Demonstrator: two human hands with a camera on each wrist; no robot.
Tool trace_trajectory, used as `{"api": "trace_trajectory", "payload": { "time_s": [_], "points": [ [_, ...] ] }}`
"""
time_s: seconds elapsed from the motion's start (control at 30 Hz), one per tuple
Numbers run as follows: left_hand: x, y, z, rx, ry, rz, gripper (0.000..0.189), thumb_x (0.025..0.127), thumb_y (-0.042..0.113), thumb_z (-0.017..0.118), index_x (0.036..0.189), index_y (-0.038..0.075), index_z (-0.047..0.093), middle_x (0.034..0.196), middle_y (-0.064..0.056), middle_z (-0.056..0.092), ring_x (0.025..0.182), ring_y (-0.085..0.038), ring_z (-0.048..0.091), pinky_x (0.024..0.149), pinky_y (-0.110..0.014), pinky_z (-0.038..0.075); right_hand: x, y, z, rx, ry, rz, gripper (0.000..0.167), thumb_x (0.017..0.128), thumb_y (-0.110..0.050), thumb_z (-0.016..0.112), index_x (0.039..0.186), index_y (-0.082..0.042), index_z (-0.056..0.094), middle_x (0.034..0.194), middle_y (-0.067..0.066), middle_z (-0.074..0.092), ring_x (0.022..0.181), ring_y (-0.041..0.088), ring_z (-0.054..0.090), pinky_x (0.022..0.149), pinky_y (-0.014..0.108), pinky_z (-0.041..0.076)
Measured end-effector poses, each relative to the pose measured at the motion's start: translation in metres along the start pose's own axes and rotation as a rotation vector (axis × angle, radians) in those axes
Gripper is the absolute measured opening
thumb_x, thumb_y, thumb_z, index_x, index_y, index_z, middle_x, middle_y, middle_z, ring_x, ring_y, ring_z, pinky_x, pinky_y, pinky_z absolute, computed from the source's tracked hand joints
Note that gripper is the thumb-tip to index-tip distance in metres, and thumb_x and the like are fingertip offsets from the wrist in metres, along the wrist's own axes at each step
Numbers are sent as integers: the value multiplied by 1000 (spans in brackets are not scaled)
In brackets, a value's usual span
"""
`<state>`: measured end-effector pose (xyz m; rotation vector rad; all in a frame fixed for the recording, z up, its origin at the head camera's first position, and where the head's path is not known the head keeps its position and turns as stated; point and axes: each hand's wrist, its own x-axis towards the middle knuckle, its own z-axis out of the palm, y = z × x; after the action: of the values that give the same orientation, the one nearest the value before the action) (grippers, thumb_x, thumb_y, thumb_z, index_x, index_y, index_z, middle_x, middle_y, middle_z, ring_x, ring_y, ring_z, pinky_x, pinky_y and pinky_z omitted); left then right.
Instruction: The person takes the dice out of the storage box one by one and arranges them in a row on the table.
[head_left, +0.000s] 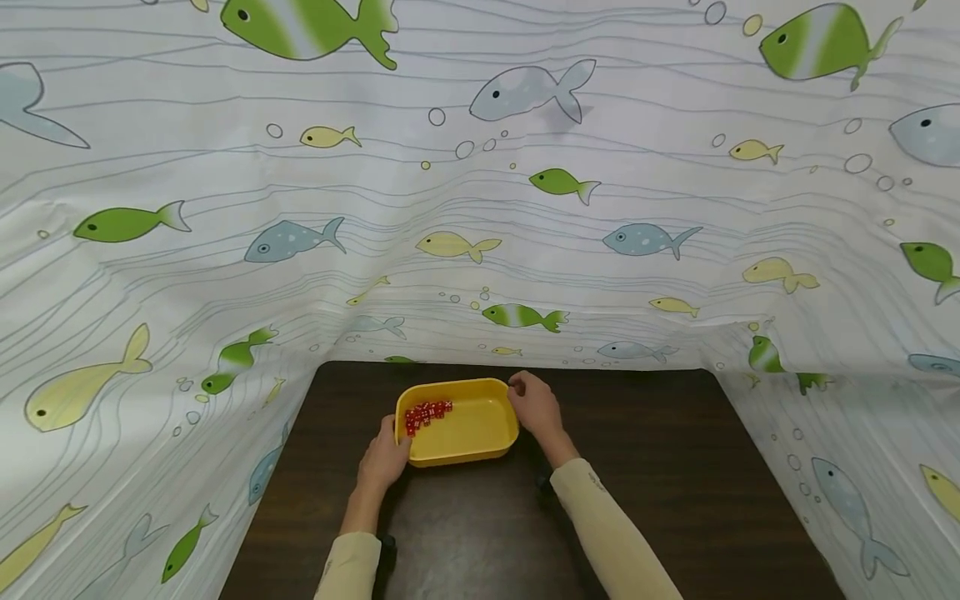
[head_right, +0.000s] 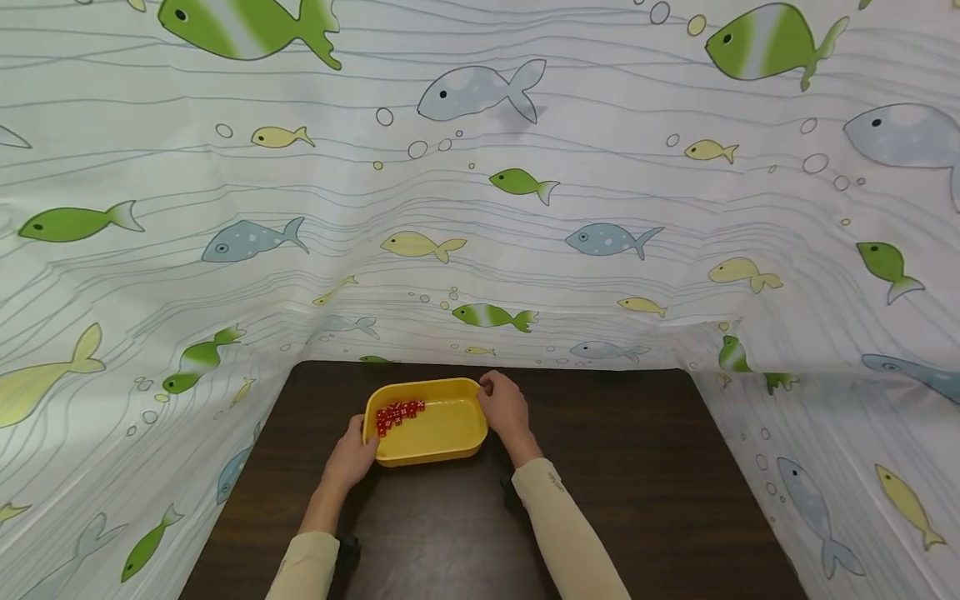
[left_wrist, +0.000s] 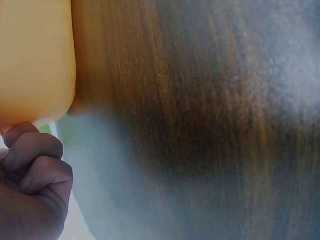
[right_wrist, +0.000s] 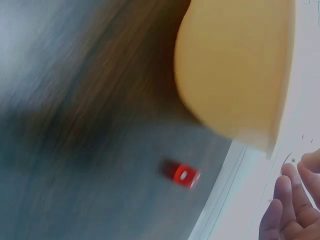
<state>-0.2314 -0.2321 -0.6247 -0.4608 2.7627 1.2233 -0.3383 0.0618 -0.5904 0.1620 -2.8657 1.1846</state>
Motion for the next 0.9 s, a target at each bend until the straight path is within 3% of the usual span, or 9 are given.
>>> {"api": "trace_trajectory", "payload": {
  "time_s": [0.23, 0.63, 0.9],
  "points": [
    [2, -3, 0, 7, -7, -9, 60, 108, 27, 53, 159, 4, 33, 136, -25, 66, 93, -27, 62, 81, -47, 50, 0, -21, 25, -3, -65, -92, 25, 104, -21, 65, 126, -12, 73, 111, 5, 74, 84, 19, 63, 77, 38, 56],
    [2, 0, -1, -23, 0, -30, 61, 109, 28, 53, 161, 5, 33, 138, -24, 66, 91, -26, 63, 80, -45, 51, 2, -55, 60, -105, -249, -151, 33, 102, -20, 70, 133, -10, 72, 116, 4, 75, 90, 18, 62, 91, 40, 58],
    [4, -2, 0, -6, 6, -1, 57, 108, 29, 55, 158, 8, 37, 131, -21, 68, 85, -25, 61, 71, -38, 45, 4, -58, 76, -184, -401, -97, 49, 101, -19, 69, 150, -19, 62, 130, 3, 72, 98, 19, 60, 102, 44, 55]
  ]
}}
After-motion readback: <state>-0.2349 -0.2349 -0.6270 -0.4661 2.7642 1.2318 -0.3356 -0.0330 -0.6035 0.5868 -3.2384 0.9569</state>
